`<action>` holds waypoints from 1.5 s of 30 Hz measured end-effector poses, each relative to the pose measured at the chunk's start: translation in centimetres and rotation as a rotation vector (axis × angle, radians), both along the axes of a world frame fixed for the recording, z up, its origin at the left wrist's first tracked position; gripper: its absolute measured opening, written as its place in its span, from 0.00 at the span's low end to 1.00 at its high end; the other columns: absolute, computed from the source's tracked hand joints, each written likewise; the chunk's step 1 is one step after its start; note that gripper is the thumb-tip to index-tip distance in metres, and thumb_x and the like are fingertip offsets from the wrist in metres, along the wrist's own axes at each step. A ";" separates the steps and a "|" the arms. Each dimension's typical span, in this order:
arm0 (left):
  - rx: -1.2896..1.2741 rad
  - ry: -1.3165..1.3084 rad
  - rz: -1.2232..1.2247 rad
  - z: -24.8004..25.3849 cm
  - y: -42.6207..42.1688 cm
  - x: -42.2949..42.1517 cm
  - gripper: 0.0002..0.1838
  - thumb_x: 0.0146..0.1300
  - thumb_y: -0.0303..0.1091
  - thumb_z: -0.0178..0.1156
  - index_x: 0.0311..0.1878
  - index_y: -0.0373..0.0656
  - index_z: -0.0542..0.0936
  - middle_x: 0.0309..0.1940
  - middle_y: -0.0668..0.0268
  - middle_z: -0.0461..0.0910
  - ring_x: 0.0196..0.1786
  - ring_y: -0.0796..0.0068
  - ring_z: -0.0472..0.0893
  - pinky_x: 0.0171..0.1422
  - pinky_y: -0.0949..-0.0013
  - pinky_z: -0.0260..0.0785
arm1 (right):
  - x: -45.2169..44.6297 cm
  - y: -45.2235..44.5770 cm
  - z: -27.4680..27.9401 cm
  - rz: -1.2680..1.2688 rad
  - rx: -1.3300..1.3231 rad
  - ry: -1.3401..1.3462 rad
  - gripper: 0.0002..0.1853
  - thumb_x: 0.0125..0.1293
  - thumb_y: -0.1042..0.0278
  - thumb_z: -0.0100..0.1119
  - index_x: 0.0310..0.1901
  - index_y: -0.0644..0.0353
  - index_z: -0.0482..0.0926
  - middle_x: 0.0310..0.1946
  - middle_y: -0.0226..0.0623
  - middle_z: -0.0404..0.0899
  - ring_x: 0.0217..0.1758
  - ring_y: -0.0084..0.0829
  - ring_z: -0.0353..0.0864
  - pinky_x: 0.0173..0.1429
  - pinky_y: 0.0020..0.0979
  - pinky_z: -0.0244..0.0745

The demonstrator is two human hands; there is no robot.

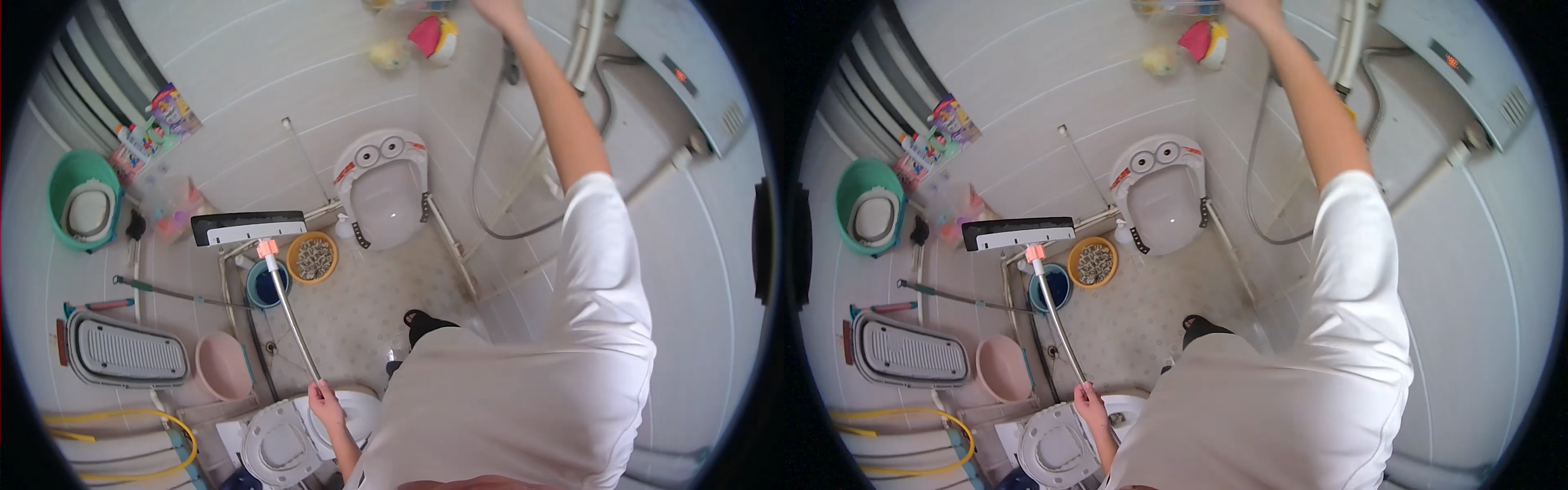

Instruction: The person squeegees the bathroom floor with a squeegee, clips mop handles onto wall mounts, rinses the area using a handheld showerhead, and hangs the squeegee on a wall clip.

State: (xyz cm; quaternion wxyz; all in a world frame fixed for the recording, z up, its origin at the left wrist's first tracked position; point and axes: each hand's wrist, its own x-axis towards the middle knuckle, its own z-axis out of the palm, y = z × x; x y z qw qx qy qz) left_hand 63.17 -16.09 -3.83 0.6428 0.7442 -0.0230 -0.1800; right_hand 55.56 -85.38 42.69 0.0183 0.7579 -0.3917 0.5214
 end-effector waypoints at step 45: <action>0.720 0.133 0.686 -8.1 12.9 -3.5 0.21 0.70 0.52 0.56 0.43 0.42 0.85 0.15 0.61 0.75 0.19 0.72 0.74 0.28 0.65 0.66 | 37.6 52.7 -32.3 1.648 0.810 0.334 0.47 0.53 0.54 0.79 0.65 0.65 0.56 0.46 0.49 0.81 0.47 0.31 0.83 0.50 0.29 0.78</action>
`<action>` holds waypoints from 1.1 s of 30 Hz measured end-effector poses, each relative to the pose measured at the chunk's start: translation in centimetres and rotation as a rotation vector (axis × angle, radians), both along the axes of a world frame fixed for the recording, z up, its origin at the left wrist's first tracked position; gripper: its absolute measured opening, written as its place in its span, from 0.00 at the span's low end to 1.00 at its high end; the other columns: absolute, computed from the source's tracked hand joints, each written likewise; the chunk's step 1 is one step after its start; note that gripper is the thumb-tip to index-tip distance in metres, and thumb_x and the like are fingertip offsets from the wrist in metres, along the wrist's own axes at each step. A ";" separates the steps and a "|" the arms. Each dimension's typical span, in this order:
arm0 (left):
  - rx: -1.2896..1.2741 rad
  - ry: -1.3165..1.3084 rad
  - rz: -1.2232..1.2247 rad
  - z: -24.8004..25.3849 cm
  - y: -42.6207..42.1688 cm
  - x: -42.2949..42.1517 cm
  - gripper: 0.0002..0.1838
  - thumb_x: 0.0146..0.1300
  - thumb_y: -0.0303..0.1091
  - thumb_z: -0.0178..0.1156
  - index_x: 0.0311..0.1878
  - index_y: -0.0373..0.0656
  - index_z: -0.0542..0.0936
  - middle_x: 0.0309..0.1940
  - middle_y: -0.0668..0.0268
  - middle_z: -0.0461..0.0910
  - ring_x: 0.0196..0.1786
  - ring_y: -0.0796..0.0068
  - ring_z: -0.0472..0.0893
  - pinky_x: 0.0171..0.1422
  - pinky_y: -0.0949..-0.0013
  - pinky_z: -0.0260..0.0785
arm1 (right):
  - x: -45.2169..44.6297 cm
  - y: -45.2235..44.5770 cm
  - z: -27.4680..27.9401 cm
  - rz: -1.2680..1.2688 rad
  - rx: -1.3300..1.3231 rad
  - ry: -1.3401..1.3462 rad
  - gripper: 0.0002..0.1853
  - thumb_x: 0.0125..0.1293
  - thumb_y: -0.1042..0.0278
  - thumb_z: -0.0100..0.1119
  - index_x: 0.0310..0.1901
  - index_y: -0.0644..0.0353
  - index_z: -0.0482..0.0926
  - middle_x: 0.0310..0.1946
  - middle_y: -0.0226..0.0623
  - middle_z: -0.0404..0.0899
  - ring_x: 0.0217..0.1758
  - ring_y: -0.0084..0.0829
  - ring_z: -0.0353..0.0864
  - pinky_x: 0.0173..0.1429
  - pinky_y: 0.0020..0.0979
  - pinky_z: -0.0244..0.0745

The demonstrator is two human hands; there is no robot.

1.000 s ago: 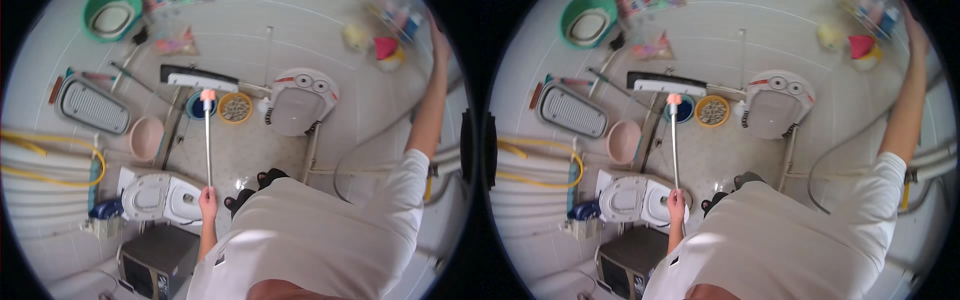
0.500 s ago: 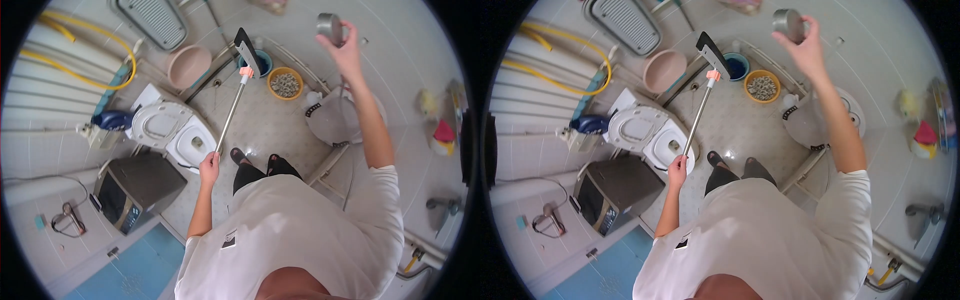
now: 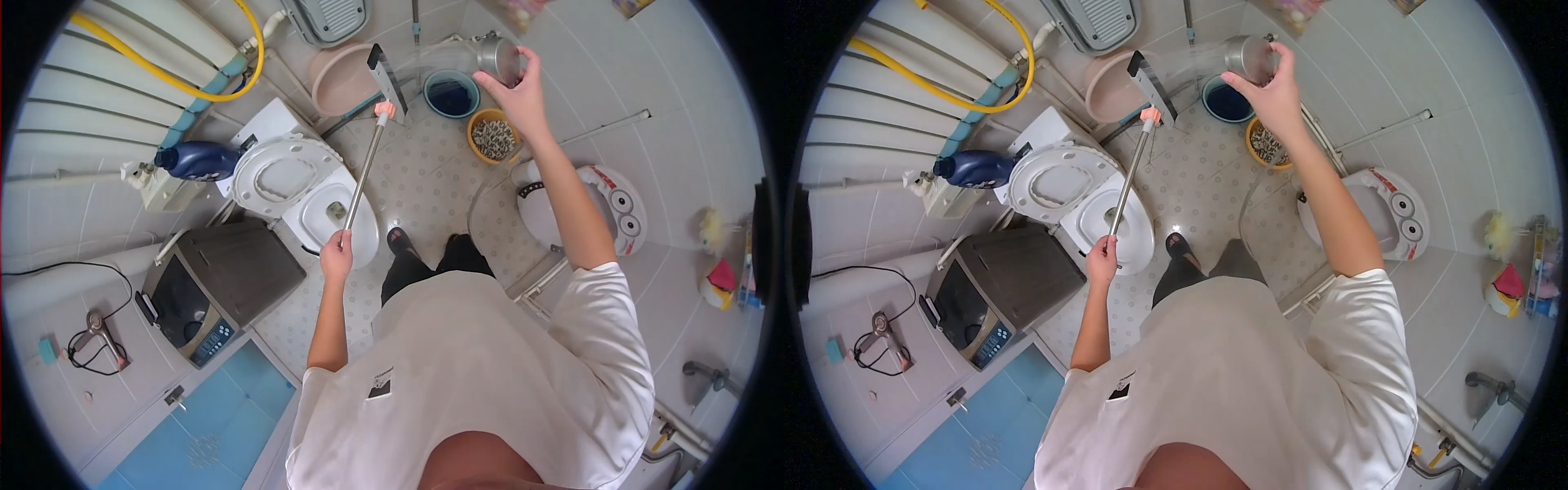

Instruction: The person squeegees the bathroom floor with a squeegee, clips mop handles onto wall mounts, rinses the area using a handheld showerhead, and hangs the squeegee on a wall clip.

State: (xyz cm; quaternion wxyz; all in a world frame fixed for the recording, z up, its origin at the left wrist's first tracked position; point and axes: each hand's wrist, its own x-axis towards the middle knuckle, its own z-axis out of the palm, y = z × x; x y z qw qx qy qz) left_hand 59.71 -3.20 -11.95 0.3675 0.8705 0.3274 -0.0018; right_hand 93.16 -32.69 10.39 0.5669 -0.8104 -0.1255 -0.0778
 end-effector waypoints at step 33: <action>0.237 0.057 -0.015 -1.0 -3.2 1.5 0.18 0.66 0.54 0.60 0.49 0.53 0.85 0.24 0.58 0.82 0.29 0.52 0.83 0.34 0.55 0.74 | 4.5 -1.3 -6.5 0.069 -0.505 0.066 0.50 0.48 0.46 0.80 0.65 0.60 0.59 0.48 0.56 0.81 0.50 0.48 0.83 0.54 0.40 0.77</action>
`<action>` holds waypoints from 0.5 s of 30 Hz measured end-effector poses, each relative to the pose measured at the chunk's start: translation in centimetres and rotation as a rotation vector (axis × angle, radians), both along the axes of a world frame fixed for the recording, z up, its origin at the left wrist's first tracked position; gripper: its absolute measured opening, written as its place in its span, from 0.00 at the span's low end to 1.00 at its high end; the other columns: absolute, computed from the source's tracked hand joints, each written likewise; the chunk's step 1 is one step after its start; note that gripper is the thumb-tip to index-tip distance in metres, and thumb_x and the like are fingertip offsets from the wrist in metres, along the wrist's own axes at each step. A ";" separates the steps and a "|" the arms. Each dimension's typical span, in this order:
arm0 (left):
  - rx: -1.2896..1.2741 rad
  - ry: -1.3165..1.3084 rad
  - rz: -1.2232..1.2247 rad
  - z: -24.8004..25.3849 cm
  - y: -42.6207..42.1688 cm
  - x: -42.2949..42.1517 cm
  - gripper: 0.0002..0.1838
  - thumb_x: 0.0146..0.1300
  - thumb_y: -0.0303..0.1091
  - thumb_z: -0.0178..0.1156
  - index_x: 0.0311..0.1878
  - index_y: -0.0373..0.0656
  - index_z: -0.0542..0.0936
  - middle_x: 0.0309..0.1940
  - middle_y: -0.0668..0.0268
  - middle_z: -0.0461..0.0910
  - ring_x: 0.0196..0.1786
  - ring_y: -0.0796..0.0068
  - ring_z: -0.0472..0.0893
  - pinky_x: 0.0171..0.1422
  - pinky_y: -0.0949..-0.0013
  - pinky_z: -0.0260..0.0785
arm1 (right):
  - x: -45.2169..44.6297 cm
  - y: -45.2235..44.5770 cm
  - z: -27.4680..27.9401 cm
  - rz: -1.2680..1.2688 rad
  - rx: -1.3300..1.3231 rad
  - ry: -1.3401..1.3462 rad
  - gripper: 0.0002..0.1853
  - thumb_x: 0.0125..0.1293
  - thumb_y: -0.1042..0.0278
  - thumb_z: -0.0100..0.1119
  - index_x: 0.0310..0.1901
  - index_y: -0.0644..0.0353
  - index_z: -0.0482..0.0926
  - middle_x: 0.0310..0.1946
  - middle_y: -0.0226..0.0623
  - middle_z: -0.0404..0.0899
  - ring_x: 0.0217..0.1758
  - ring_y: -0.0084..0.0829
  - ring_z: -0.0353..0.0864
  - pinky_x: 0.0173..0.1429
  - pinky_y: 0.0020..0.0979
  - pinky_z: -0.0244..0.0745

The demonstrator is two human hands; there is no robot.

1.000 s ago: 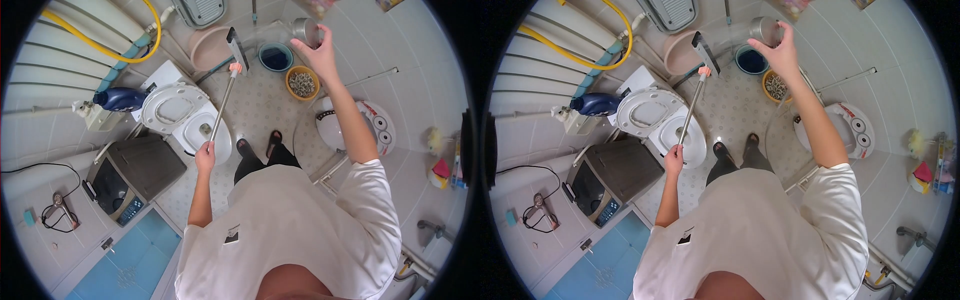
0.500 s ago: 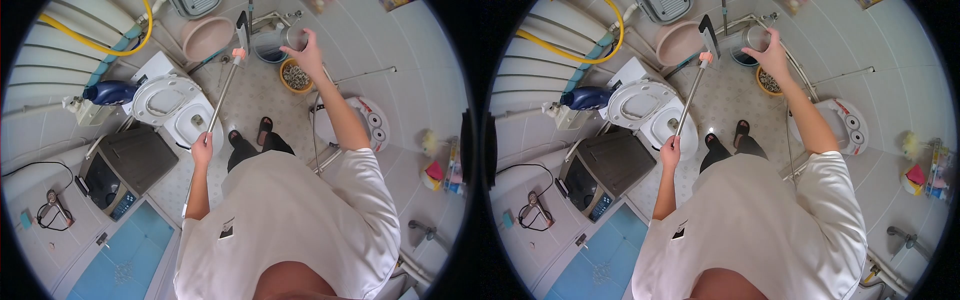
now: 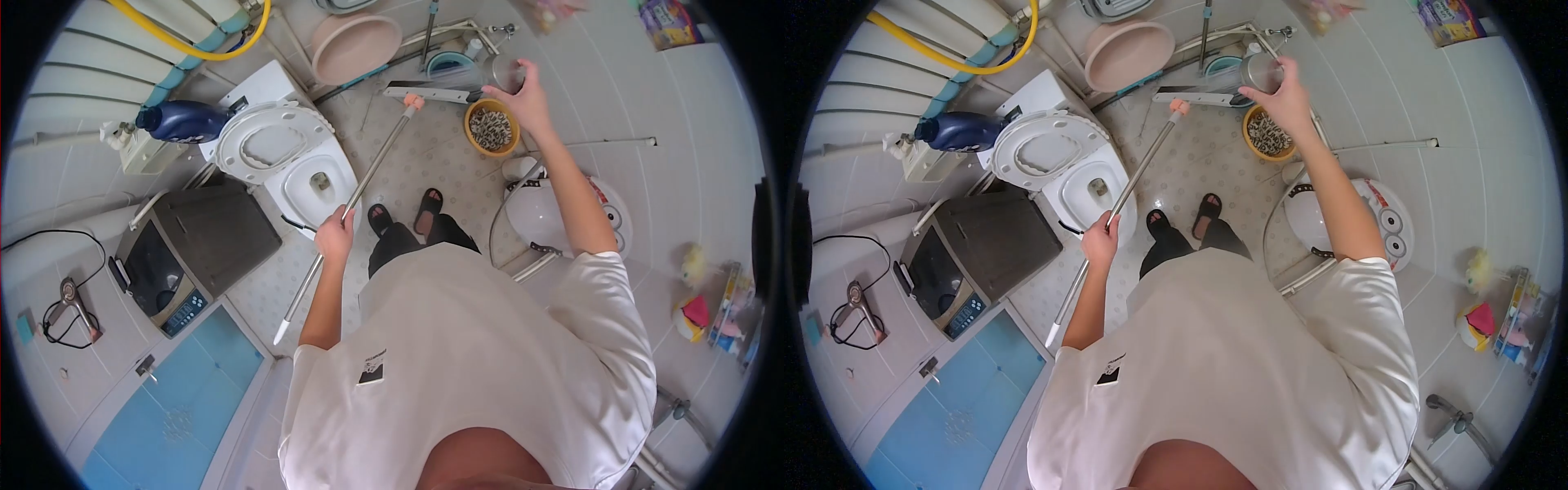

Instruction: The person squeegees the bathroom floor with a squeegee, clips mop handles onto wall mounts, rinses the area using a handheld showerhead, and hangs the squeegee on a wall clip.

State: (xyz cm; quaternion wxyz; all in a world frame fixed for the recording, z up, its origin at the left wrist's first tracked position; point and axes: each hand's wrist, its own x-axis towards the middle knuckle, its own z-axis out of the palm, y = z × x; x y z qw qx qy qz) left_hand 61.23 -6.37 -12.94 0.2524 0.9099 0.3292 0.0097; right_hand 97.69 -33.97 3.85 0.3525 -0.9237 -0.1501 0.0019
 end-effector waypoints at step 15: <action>0.047 -0.026 -0.013 1.5 -0.6 -1.1 0.14 0.66 0.51 0.60 0.47 0.57 0.84 0.24 0.61 0.81 0.29 0.53 0.82 0.32 0.52 0.71 | 0.3 7.0 -5.4 0.016 -0.020 0.025 0.49 0.47 0.44 0.78 0.64 0.60 0.60 0.47 0.57 0.81 0.50 0.52 0.83 0.54 0.42 0.77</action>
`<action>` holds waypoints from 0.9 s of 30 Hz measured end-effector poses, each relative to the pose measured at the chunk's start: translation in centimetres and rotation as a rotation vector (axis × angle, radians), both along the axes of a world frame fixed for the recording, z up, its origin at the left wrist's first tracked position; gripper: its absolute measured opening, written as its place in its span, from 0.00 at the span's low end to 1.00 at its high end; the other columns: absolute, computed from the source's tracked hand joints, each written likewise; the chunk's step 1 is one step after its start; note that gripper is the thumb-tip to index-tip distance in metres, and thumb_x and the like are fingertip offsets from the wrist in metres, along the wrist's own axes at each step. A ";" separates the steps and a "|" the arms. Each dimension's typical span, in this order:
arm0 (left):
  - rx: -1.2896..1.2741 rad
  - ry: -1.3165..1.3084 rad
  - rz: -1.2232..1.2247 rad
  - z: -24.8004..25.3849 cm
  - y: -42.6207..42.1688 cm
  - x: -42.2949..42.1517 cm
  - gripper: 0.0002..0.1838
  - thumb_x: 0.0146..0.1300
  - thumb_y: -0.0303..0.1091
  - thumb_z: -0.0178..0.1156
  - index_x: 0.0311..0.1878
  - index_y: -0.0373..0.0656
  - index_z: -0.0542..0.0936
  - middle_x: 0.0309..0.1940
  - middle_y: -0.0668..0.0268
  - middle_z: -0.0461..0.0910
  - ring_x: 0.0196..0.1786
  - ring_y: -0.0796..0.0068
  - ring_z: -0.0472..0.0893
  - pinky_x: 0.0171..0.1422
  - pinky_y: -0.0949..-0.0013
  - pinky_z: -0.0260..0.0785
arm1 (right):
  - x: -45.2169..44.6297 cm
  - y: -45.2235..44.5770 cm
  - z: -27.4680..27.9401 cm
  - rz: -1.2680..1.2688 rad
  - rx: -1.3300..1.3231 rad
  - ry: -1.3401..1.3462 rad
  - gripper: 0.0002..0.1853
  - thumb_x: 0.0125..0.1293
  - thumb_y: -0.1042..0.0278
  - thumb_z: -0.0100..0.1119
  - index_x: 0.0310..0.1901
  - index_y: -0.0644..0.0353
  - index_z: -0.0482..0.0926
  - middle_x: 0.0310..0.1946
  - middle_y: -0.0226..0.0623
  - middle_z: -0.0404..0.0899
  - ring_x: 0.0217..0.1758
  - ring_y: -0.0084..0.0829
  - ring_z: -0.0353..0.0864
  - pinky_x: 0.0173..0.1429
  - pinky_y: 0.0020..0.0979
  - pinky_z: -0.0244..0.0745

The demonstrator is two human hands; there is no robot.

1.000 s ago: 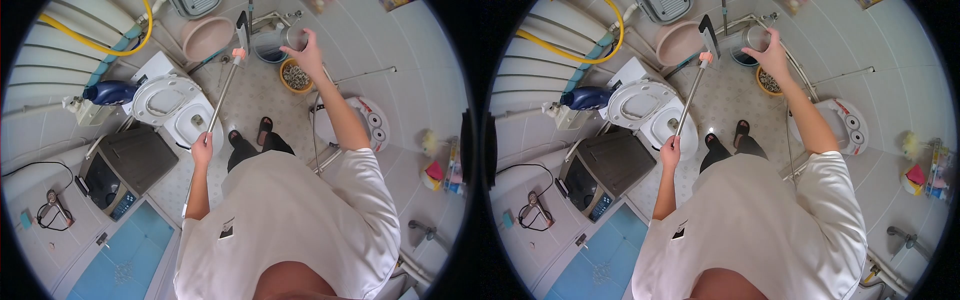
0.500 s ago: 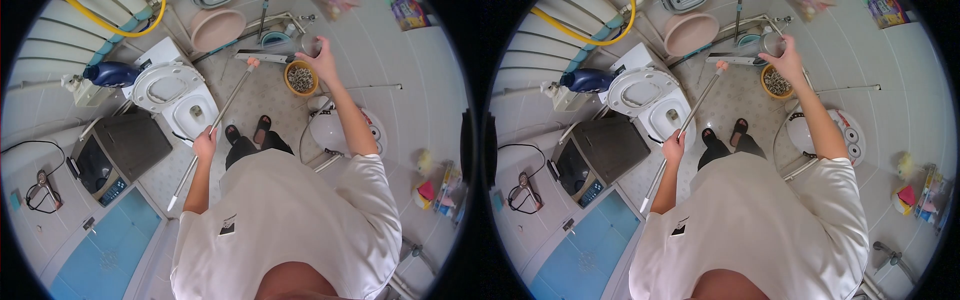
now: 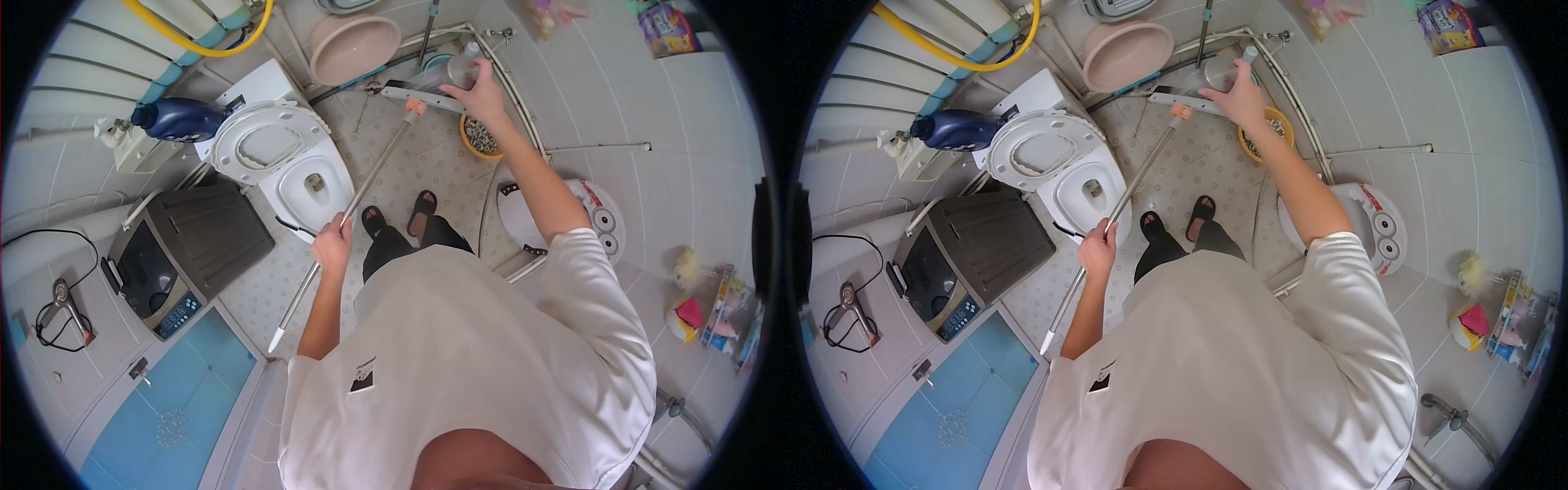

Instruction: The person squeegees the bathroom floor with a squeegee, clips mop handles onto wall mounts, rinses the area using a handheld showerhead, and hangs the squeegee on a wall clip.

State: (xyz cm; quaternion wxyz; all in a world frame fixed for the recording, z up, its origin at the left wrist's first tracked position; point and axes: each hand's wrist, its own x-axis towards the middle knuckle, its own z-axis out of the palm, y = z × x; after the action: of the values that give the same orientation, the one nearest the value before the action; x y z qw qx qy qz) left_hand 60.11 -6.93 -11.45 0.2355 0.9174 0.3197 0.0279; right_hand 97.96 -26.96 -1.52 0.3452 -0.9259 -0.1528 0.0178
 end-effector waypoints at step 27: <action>-0.892 -0.038 0.016 -4.9 2.4 2.1 0.18 0.73 0.45 0.57 0.47 0.39 0.84 0.17 0.80 0.63 0.20 0.89 0.59 0.23 0.77 0.48 | -10.0 -16.9 4.6 -0.479 0.499 0.041 0.46 0.52 0.62 0.80 0.65 0.59 0.55 0.49 0.48 0.78 0.51 0.34 0.80 0.53 0.33 0.76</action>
State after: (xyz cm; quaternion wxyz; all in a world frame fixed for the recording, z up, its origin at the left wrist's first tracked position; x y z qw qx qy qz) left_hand 62.18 -4.51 -16.38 0.6139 0.7228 0.3031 -0.0941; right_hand 87.98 -43.87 3.12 0.5582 -0.8220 0.0761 -0.0830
